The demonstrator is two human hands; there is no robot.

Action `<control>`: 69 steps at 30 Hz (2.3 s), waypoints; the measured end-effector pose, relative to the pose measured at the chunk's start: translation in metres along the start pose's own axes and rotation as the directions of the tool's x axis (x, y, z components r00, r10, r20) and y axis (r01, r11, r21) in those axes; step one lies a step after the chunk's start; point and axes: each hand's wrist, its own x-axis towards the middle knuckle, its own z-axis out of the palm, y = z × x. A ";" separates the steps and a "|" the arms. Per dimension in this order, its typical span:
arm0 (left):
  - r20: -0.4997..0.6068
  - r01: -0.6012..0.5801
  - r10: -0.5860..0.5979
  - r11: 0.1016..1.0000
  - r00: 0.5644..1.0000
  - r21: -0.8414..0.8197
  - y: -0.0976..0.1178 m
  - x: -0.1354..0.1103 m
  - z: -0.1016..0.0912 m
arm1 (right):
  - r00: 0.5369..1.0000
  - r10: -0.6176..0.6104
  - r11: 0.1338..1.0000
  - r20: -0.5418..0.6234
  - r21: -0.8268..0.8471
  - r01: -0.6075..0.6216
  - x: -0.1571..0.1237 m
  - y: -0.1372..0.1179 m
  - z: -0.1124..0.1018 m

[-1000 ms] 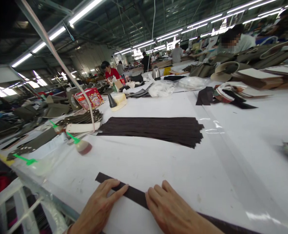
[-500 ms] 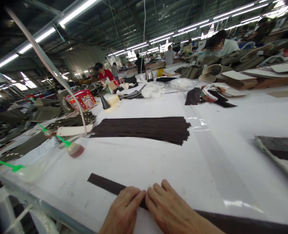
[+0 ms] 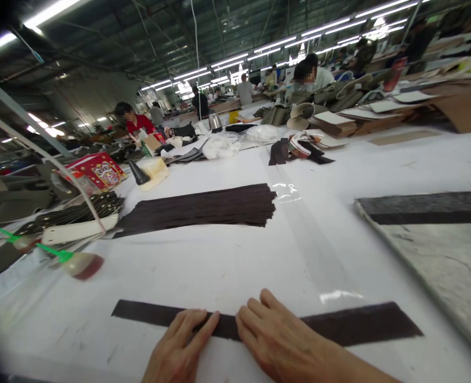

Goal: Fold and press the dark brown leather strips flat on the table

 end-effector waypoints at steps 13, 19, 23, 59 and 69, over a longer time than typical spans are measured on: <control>0.036 -0.073 0.068 0.983 0.997 0.165 0.000 0.007 -0.002 | 0.997 0.045 0.999 0.061 -0.002 -0.045 -0.038 0.007 -0.012; -0.006 -0.025 0.027 0.987 1.000 0.156 0.001 0.003 -0.002 | 0.993 0.069 0.998 0.096 0.005 -0.069 -0.053 0.013 -0.024; 0.008 -0.086 0.087 0.970 0.996 0.228 -0.016 -0.008 -0.007 | 0.994 0.068 0.998 0.089 -0.009 -0.068 -0.048 0.010 -0.023; 0.092 -0.210 0.201 0.972 0.975 0.102 0.034 0.048 0.007 | 0.993 0.061 0.995 0.099 -0.089 -0.052 -0.060 0.010 -0.032; 0.044 -0.208 0.204 0.972 0.978 0.110 0.033 0.048 0.012 | 0.989 0.082 0.994 0.123 -0.086 -0.071 -0.087 0.013 -0.039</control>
